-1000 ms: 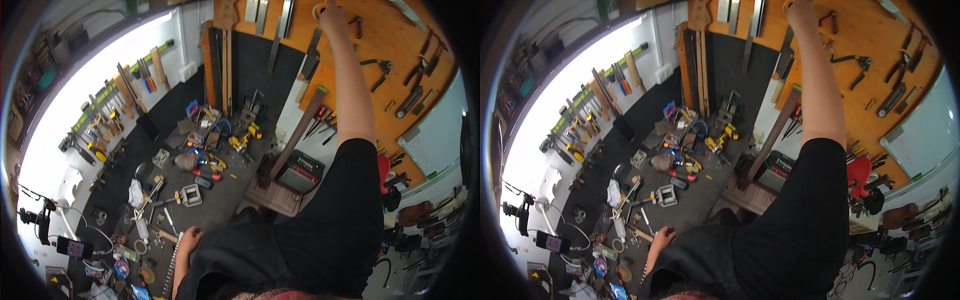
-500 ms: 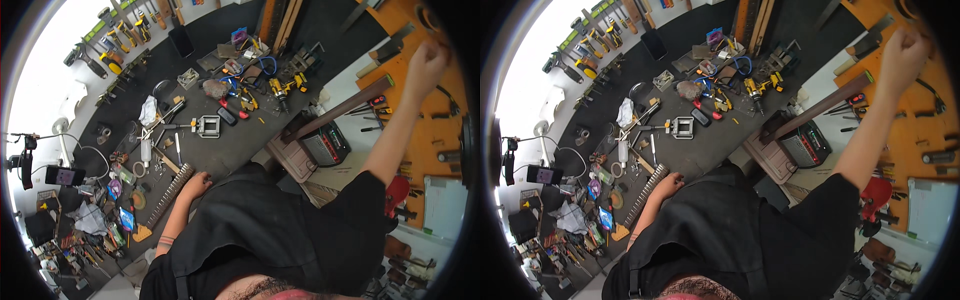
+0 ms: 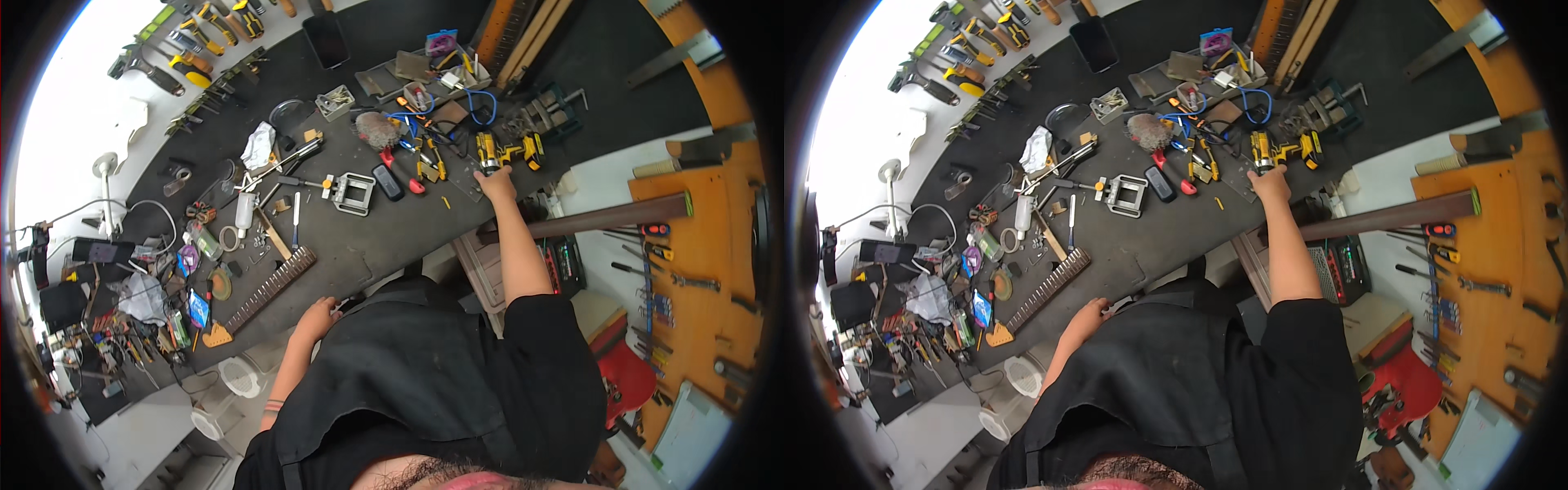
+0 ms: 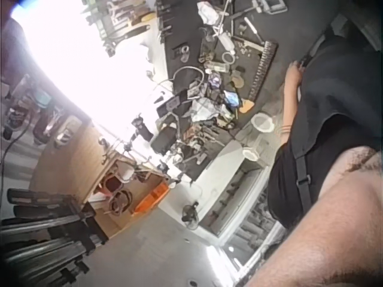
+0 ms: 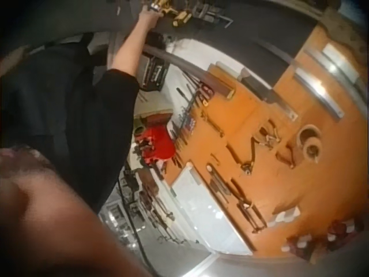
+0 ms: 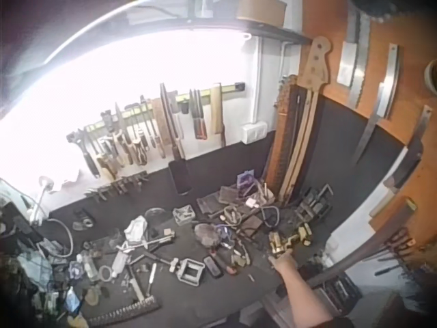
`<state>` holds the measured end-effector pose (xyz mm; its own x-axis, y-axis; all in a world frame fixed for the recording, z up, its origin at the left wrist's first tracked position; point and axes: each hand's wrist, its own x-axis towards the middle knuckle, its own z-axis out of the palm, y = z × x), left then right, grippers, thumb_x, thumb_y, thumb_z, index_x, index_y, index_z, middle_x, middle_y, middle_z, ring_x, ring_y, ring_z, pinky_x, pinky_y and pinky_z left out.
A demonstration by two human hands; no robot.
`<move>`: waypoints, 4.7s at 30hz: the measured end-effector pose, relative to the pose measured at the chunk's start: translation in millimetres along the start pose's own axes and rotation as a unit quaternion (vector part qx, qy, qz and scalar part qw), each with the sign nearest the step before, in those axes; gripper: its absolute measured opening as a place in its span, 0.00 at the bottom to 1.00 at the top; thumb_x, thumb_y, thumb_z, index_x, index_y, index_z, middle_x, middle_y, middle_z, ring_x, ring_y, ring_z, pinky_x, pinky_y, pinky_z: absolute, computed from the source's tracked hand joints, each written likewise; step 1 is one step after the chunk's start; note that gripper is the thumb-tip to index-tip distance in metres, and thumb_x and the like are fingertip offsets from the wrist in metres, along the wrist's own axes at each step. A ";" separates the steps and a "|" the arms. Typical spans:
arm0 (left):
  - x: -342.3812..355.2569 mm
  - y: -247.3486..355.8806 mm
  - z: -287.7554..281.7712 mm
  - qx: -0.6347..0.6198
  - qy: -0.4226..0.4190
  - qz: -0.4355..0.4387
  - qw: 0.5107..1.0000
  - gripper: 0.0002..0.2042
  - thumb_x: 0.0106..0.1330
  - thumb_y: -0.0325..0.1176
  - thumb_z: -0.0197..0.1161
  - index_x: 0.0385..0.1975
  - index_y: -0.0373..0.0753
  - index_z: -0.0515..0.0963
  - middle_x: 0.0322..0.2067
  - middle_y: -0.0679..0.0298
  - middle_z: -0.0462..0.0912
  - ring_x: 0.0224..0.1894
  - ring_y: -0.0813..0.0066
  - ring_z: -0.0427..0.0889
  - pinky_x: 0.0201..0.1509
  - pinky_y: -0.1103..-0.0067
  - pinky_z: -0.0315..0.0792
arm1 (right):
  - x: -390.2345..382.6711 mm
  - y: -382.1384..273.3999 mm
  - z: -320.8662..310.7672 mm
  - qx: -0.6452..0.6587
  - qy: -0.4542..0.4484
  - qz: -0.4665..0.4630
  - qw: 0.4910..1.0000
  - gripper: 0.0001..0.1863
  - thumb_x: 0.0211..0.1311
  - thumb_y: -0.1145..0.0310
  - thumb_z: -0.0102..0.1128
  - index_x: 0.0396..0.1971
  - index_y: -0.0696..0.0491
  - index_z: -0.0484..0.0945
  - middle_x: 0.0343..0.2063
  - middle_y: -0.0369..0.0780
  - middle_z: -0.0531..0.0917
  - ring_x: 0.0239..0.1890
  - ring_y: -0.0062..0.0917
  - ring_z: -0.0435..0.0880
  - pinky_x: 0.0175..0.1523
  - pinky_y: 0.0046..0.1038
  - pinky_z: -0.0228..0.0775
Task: The person wraps a rotary tool in a cord, then holds the tool in both hands while standing at a workbench with a guitar neck.
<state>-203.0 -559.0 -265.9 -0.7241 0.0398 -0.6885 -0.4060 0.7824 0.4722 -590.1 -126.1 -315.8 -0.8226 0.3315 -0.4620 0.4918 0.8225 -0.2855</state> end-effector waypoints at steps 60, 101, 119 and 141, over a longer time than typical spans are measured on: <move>71.9 14.0 -431.9 -0.142 0.843 0.045 0.517 0.30 0.59 0.37 0.84 0.52 0.28 0.72 0.42 0.51 0.90 0.43 0.62 0.89 0.58 0.66 0.73 | -171.5 39.9 167.7 -0.269 -0.328 -0.236 0.874 0.29 0.66 0.51 0.72 0.52 0.64 0.85 0.57 0.59 0.85 0.61 0.52 0.84 0.70 0.46 0.74; 67.5 135.3 -150.2 0.045 0.567 0.103 0.816 0.24 0.62 0.22 0.69 0.60 0.34 0.74 0.59 0.51 0.78 0.66 0.48 0.74 0.73 0.61 0.66 | 87.8 -103.4 -30.9 0.087 -0.240 -0.172 0.951 0.20 0.79 0.56 0.58 0.34 0.59 0.80 0.28 0.40 0.84 0.24 0.23 0.83 0.33 0.26 0.75; 305.0 272.3 -134.7 -0.157 0.280 0.222 0.920 0.32 0.53 0.18 0.72 0.61 0.40 0.74 0.54 0.51 0.79 0.60 0.44 0.79 0.64 0.63 0.75 | -68.6 -126.3 -121.3 0.492 -0.343 -0.398 0.695 0.17 0.87 0.56 0.49 0.39 0.53 0.74 0.37 0.34 0.76 0.39 0.16 0.80 0.45 0.23 0.78; -59.8 211.9 -207.3 0.013 0.101 -0.006 0.995 0.20 0.74 0.50 0.67 0.51 0.39 0.85 0.39 0.48 0.89 0.46 0.43 0.87 0.49 0.60 0.78 | -99.9 -127.8 -131.1 0.476 -0.561 -0.193 0.649 0.08 0.81 0.66 0.50 0.48 0.53 0.76 0.31 0.36 0.81 0.24 0.15 0.75 0.33 0.25 0.70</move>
<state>-361.3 -524.4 -10.6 -0.8183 -0.0933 -0.5672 -0.4019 0.7983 0.4486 -608.2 -203.8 -123.2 -0.4744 -0.7987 -0.3703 0.7040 -0.0916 -0.7043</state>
